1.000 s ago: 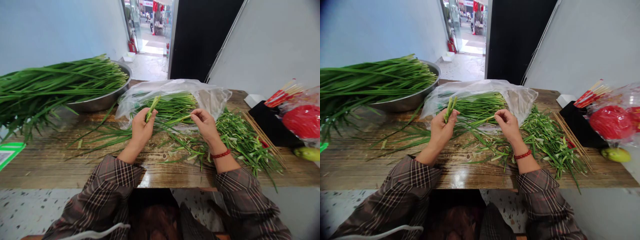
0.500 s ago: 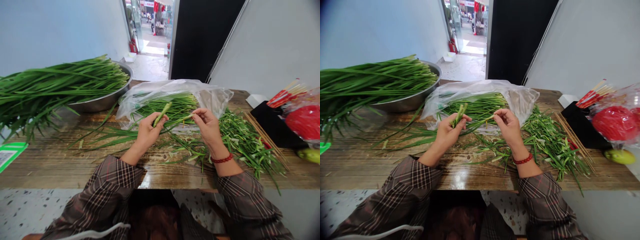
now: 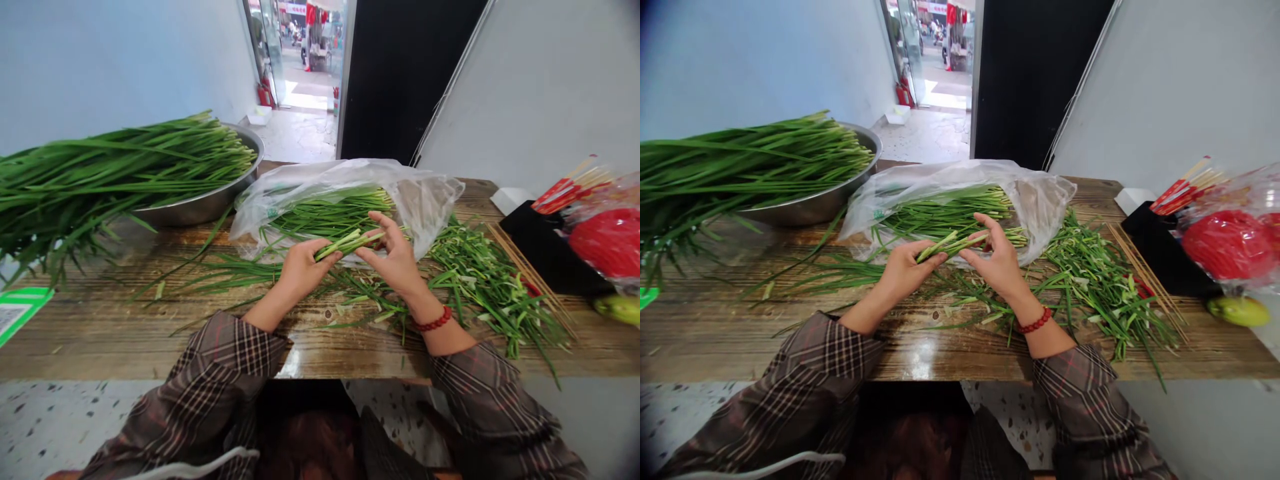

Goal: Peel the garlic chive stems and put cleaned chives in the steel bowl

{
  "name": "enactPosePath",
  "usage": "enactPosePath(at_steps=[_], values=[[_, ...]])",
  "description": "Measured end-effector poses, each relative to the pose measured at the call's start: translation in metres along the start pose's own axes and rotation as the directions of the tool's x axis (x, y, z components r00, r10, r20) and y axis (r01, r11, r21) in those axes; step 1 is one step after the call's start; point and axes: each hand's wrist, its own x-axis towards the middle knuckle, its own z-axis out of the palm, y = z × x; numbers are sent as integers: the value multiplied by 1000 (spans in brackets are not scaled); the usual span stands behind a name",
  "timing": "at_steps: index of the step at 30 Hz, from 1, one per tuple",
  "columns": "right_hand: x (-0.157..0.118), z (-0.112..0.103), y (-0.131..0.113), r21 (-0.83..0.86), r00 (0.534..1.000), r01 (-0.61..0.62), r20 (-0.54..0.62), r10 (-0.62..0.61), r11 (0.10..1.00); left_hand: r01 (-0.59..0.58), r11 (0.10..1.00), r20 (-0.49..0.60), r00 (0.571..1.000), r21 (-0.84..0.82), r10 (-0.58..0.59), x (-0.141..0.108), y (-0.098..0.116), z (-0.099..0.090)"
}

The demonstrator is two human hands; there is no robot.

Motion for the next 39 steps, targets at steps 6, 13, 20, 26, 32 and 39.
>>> enactPosePath(at_steps=[6,13,20,26,32,39], values=[[7,-18,10,-7,979,39,-200,-39,999,13,1000,-12,1000,2,-13,1,-1,-2],[11,-34,19,-112,935,-18,-355,-23,994,3,1000,7,1000,-20,-3,1,-3,-3],[4,-16,7,21,987,36,154,-39,999,-25,1000,102,995,9,24,1,-6,-3],[3,-12,0,-197,989,145,66,-135,969,-58,998,62,996,-19,59,0,-8,1],[1,-6,-5,-121,967,241,110,-228,963,-212,966,39,977,146,209,-3,-7,3],[-5,-4,-9,-184,974,206,134,-183,961,-261,936,97,965,237,245,-5,-3,1]])
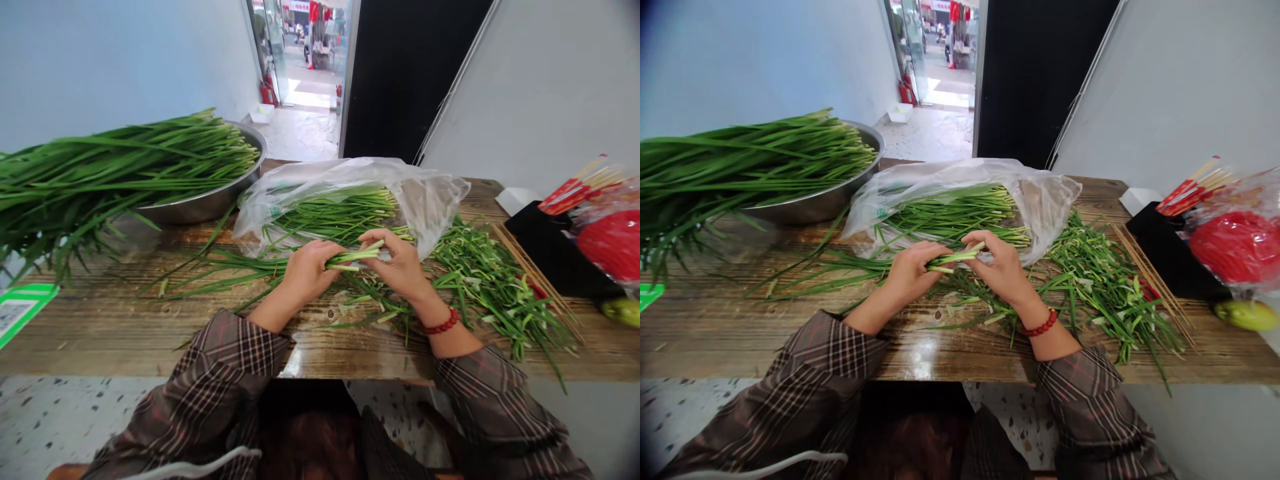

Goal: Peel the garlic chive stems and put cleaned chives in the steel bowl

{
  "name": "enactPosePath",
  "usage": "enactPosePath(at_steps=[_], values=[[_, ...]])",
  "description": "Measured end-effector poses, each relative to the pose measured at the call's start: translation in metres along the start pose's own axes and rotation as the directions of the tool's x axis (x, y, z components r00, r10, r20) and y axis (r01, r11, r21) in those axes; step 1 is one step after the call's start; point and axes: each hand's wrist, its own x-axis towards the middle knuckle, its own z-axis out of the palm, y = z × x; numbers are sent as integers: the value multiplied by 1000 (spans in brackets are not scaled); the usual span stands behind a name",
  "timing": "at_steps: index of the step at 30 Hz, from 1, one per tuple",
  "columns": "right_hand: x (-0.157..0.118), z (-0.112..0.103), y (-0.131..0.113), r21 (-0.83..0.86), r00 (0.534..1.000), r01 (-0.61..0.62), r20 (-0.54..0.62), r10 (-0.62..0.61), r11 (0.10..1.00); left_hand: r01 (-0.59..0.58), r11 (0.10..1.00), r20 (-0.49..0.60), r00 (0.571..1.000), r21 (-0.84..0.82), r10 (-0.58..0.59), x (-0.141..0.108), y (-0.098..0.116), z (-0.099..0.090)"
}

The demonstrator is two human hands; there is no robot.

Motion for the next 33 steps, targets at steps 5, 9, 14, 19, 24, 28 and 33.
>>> enactPosePath(at_steps=[5,9,14,19,24,28,33], values=[[2,-12,8,-60,996,-30,-90,25,998,72,997,-2,997,-9,-72,0,-6,-2],[5,-37,24,49,926,-150,-344,157,988,154,985,-81,984,-80,-161,4,-13,-6],[3,-35,17,56,969,-236,-68,239,970,191,962,-145,965,-193,-221,7,-12,-11],[-3,4,-3,-44,898,-165,405,169,985,179,960,-148,966,-215,-214,7,-10,-12],[-9,32,-8,34,869,-206,465,167,978,191,955,-143,963,-229,-227,8,-10,-8],[-9,49,-10,64,892,-297,373,253,953,169,960,-147,968,-224,-205,9,-8,-3],[-3,36,-3,-107,950,-127,273,152,986,173,953,-161,963,-250,-217,11,-6,-4]])
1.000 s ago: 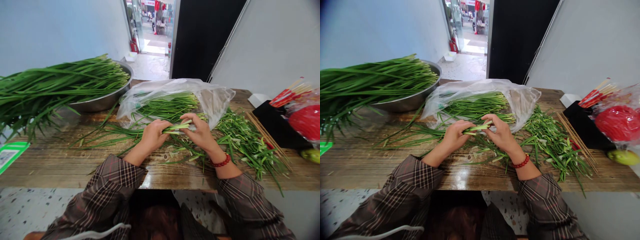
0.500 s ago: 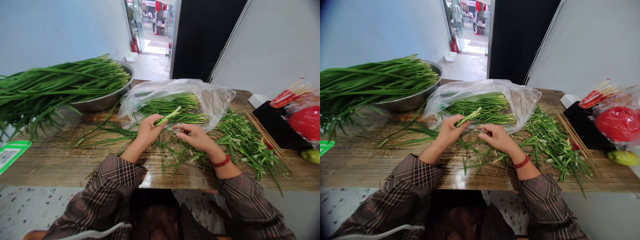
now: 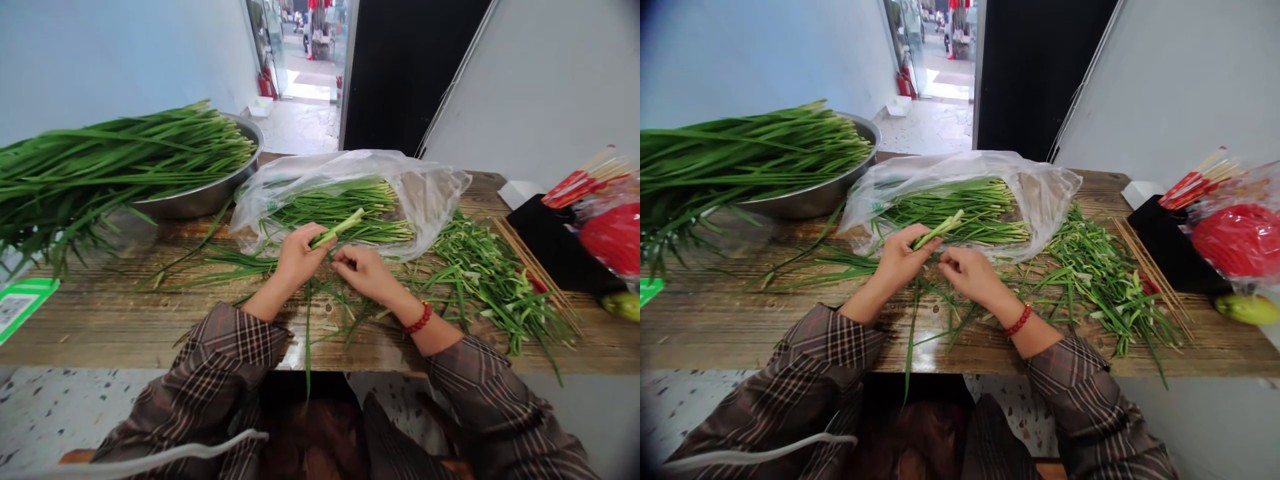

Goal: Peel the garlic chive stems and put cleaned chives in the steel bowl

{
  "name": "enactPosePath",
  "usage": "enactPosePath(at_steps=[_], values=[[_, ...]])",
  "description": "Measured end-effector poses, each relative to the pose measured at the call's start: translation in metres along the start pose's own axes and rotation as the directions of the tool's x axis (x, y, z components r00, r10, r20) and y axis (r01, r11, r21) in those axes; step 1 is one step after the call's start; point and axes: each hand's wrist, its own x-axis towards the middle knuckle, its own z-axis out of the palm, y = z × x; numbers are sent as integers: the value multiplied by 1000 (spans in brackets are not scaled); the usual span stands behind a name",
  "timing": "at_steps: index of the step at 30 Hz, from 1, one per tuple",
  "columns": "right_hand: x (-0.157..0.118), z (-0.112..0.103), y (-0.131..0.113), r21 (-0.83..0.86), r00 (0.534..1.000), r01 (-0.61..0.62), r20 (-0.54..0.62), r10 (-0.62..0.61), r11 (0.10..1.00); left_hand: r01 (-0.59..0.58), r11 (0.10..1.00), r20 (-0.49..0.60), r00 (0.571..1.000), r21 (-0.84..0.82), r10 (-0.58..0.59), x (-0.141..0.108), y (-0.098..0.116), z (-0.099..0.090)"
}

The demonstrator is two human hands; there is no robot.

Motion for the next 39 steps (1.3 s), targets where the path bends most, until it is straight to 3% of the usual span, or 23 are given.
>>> enactPosePath(at_steps=[3,6,7,9,11,12,13,15,18,19,21,23,26,31,35,39], values=[[-7,-33,17,-163,993,28,115,-9,986,71,997,-146,986,-34,-76,3,-6,-8],[-14,-63,33,-166,961,64,275,-16,984,126,990,-344,929,-60,-139,7,-17,-19],[-15,-69,35,-156,966,81,257,-38,984,129,989,-399,905,-66,-145,7,-21,-22],[-12,-72,31,-161,988,123,109,-106,979,116,991,-466,874,-67,-134,8,-25,-27],[-8,-63,15,-193,980,186,-30,-195,963,83,995,-488,868,-48,-96,8,-24,-30],[-7,-54,3,-218,969,227,-45,-242,949,62,998,-495,866,-28,-68,8,-23,-31],[-7,-42,-11,-229,957,284,4,-291,931,42,999,-505,862,0,-36,8,-21,-33],[-9,-12,-39,-243,901,425,210,-381,872,14,997,-544,838,75,29,7,-17,-35],[-13,34,-66,-286,745,640,459,-484,714,-9,982,-573,811,188,117,7,-14,-38],[-15,46,-68,-300,723,664,492,-485,685,-20,978,-564,814,209,137,7,-14,-39],[-19,60,-64,-333,727,664,500,-471,670,-38,974,-540,828,221,155,7,-15,-39],[-27,58,-51,-363,761,624,483,-433,692,-44,978,-522,840,202,145,7,-17,-37],[-49,30,-24,-408,828,525,447,-338,747,-55,986,-505,854,157,128,7,-18,-34],[-105,-42,26,-498,963,237,233,-135,834,-73,988,-475,871,133,128,7,-18,-32],[-134,-94,79,-581,998,64,33,-55,811,-62,992,-472,875,107,106,7,-20,-30],[-127,-130,128,-603,987,-95,-162,-5,792,-91,994,-433,894,68,111,8,-23,-26]])
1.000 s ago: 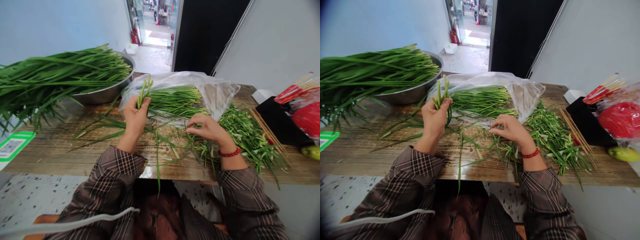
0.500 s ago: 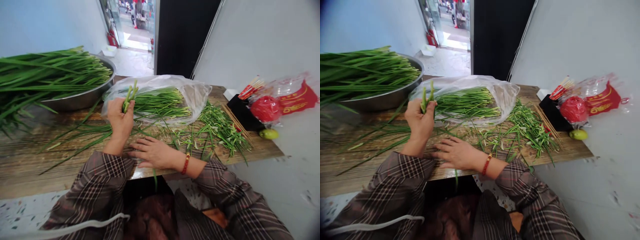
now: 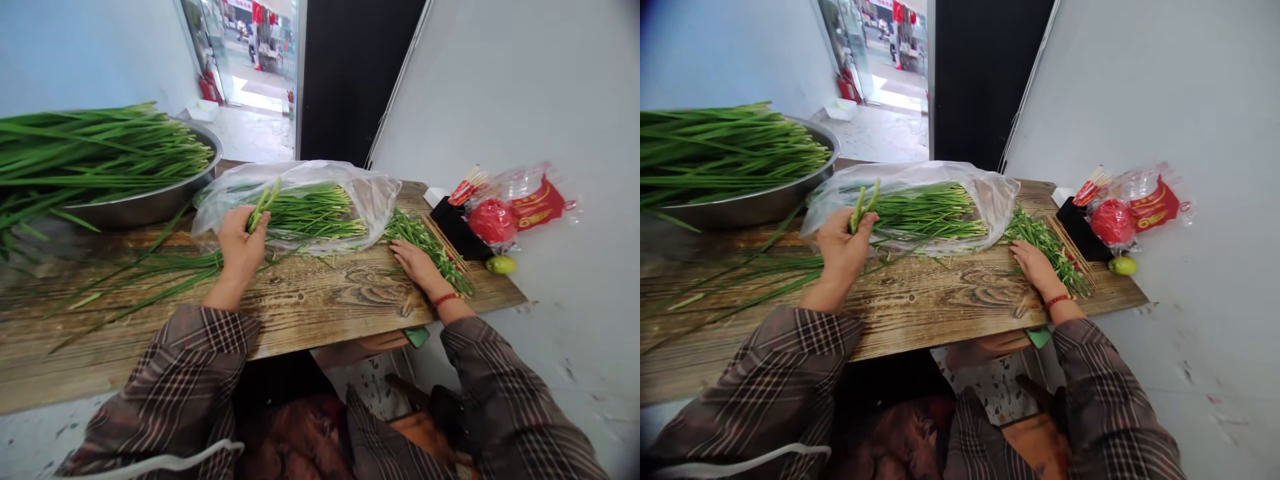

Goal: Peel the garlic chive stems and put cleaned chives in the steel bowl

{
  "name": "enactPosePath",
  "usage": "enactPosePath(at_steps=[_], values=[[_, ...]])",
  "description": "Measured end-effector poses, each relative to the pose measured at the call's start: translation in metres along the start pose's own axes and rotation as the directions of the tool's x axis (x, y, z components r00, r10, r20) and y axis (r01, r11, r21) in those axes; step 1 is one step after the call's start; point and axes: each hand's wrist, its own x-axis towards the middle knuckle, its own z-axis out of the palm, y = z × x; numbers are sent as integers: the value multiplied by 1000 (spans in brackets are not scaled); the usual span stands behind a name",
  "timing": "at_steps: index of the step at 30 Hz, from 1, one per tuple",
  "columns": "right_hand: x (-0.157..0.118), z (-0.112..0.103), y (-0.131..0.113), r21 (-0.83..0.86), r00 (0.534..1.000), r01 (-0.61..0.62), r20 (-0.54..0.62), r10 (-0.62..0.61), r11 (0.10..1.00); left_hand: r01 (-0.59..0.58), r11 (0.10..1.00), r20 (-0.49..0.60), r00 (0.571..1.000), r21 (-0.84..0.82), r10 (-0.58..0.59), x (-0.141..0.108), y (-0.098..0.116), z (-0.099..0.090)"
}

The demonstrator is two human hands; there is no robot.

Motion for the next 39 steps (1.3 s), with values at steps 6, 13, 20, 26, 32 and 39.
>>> enactPosePath(at_steps=[6,13,20,26,32,39], values=[[33,-14,-6,123,969,-157,-173,177,980,48,998,89,995,-27,-45,-3,0,4],[-24,-91,-66,359,920,-187,-262,291,914,81,993,163,984,-83,-66,-5,11,4],[-79,-65,-107,435,980,-152,180,80,887,105,992,292,953,-71,-80,-12,18,9],[-46,-21,-51,230,977,-210,23,210,950,-8,999,417,908,-46,27,-13,21,10],[-18,-25,-22,60,938,-336,-62,340,940,31,998,494,869,-50,-2,-15,16,15],[12,-56,-88,177,953,-142,-243,183,974,111,982,510,860,-152,-18,-17,14,15]])
